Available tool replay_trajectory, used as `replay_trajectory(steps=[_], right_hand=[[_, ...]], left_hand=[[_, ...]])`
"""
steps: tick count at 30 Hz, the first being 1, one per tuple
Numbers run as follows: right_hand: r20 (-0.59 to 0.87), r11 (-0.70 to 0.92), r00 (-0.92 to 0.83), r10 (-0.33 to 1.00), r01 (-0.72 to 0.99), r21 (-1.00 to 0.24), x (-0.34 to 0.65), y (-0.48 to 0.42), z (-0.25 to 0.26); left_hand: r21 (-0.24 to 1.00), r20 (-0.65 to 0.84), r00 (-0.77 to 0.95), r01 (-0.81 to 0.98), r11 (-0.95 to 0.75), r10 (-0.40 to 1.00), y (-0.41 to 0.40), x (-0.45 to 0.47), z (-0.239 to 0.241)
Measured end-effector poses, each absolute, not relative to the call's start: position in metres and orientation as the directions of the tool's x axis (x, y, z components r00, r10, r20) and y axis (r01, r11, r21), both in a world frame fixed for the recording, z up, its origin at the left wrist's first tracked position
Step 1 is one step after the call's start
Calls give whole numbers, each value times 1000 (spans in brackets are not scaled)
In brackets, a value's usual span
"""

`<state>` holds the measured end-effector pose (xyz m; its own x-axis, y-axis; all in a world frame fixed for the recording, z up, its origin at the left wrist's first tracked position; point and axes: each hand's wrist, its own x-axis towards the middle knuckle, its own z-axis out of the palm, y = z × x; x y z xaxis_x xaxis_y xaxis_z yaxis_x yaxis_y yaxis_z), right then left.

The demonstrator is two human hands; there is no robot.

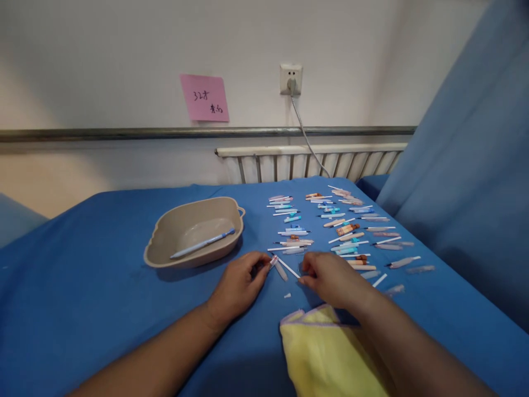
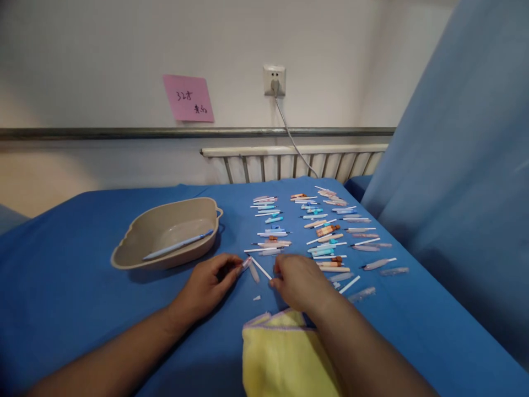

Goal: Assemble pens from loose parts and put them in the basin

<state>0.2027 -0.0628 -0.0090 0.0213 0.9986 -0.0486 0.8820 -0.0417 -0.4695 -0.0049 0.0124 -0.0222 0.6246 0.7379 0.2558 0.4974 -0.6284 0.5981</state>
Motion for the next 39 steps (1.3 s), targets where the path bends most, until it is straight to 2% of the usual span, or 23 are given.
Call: replay_trajectory(steps=[11,17,23,27,30,35,39], right_hand=[[-44,-34,24,999,967,-251,187,-59,-17],[-27,-30,25,999,974,-226,189,-61,-17],[-13,-50,48,999,966,-254,197,-57,-14],[5,-98,107,994,932,-348,208,-54,-15],[15,-91,113,993,861,-500,214,-53,-19],[37,-58,140,989,617,-785,215,-52,-20],[38,-29,167,985,382,-924,217,-53,-10]], left_hand=[[640,294,591,462,-614,751,14,-5,-21],[658,279,577,468,-590,768,16,-6,-21],[694,253,558,464,-550,791,19,-7,-25],[714,217,550,474,-515,807,20,-7,-25],[721,215,546,471,-509,810,21,-7,-24],[712,232,550,466,-526,802,22,-8,-25],[692,302,539,443,-570,786,21,-9,-22]])
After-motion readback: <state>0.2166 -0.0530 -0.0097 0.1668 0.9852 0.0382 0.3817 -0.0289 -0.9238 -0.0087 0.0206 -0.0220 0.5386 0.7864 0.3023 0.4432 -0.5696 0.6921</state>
